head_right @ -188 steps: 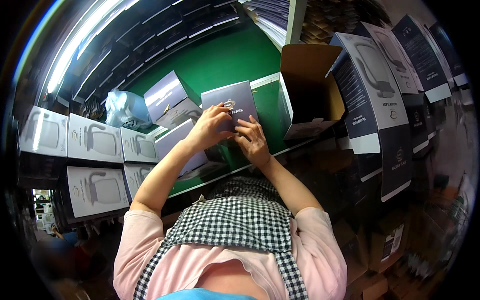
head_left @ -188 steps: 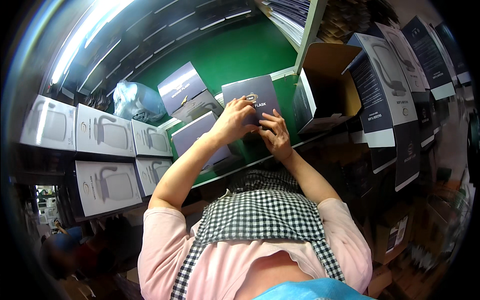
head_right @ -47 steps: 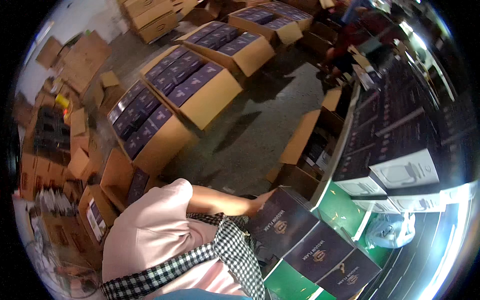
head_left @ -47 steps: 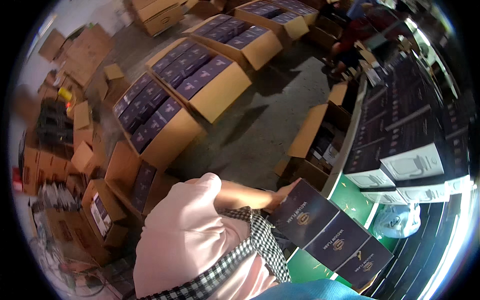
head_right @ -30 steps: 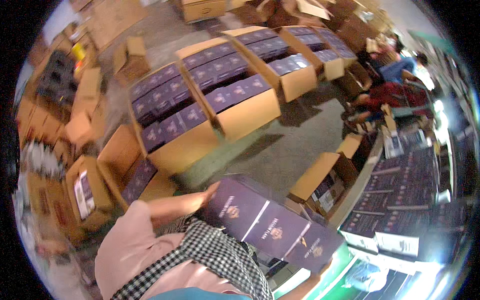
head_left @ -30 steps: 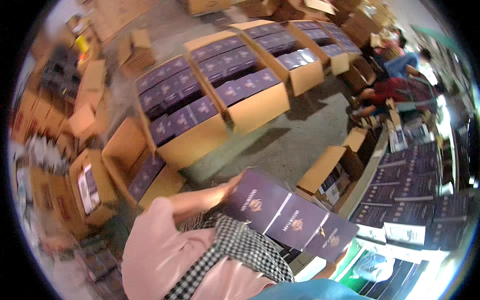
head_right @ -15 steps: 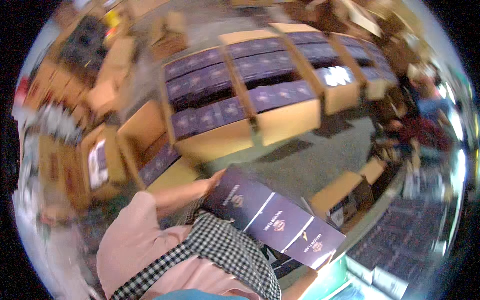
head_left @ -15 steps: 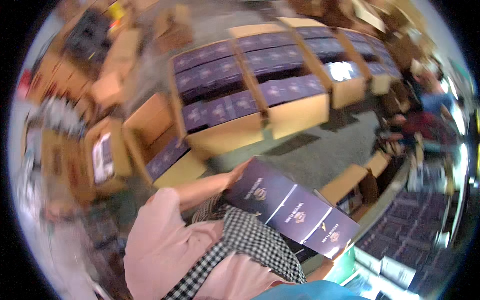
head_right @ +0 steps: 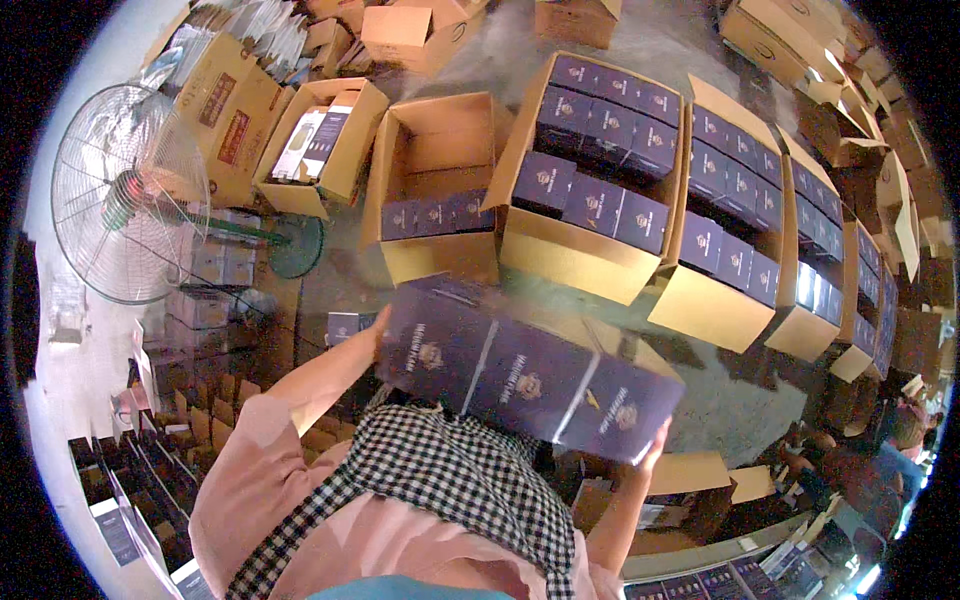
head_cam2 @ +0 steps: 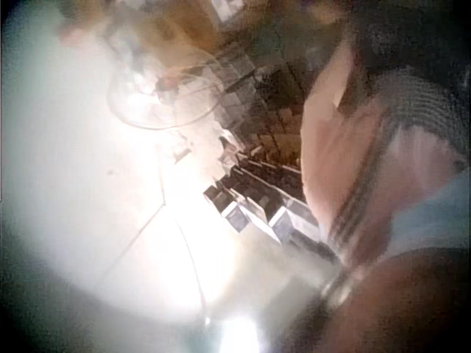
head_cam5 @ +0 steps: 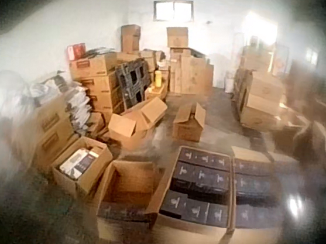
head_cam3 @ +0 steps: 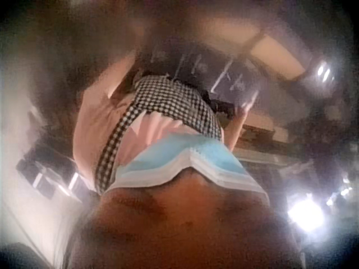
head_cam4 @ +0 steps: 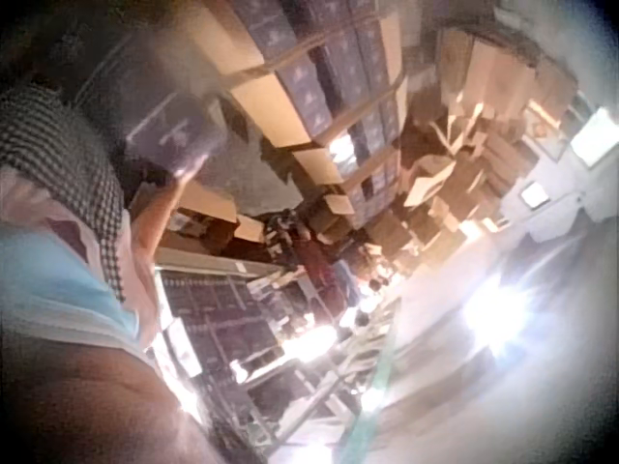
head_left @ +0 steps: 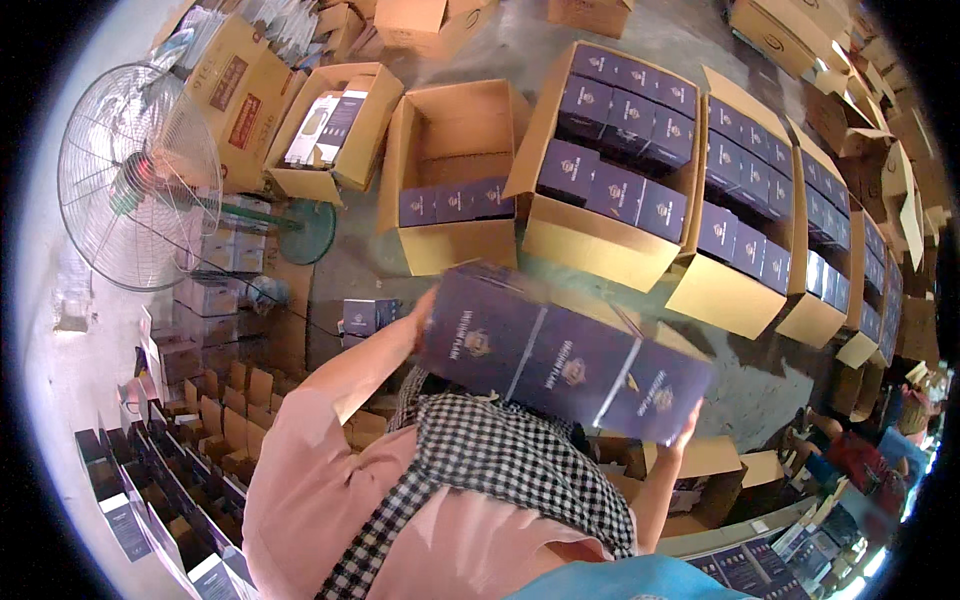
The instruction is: The person places vacuum flasks into individual product boxes and then stacks those boxes into larger shipping cartons.
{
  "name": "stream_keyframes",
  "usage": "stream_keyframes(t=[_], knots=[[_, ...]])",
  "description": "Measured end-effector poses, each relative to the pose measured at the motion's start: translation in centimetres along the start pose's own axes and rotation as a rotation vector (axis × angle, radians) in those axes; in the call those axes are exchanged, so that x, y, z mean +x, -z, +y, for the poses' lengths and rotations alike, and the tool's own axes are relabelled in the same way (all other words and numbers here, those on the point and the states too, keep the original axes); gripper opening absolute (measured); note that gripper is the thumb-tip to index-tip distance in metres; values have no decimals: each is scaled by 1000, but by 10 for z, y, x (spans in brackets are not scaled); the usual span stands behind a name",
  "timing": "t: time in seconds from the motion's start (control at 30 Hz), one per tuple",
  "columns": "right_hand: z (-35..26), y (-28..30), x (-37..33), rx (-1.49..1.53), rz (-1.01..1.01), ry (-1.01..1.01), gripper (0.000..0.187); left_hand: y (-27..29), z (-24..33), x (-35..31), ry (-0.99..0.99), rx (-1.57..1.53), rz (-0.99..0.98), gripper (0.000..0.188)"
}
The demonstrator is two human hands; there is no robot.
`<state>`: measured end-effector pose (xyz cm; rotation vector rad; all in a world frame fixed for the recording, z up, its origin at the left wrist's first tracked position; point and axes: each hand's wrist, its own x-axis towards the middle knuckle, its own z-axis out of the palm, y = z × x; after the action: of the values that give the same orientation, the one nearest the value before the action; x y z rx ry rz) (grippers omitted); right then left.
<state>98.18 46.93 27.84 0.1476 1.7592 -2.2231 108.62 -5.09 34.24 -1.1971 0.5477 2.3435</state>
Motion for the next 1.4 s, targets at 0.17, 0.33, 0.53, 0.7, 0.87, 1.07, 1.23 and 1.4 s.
stream_keyframes(t=[0.17, 0.33, 0.53, 0.7, 0.87, 1.07, 1.23, 1.4], knots=[[25, -143, 104, 200, -265, -311, 65, 93, 71, -44, -129, -86, 122, 62], [80, -292, 191, 214, -446, -453, 61, 168, 175, -52, -250, -95, 212, 63], [121, -455, 293, 270, -579, -490, 64, 220, 311, -46, -364, -97, 312, 64], [158, -558, 402, 95, -653, -130, 64, 236, 421, -16, -476, -107, 362, 65], [252, -617, 551, 227, -619, -304, 63, 260, 531, 68, -516, -75, 418, 66], [320, -672, 658, 216, -393, -463, 64, 339, 644, 229, -539, -81, 446, 67], [381, -654, 739, 170, -351, -365, 69, 390, 727, 386, -559, -73, 356, 68], [431, -682, 774, 48, -336, -317, 74, 443, 782, 477, -589, -109, 295, 69]])
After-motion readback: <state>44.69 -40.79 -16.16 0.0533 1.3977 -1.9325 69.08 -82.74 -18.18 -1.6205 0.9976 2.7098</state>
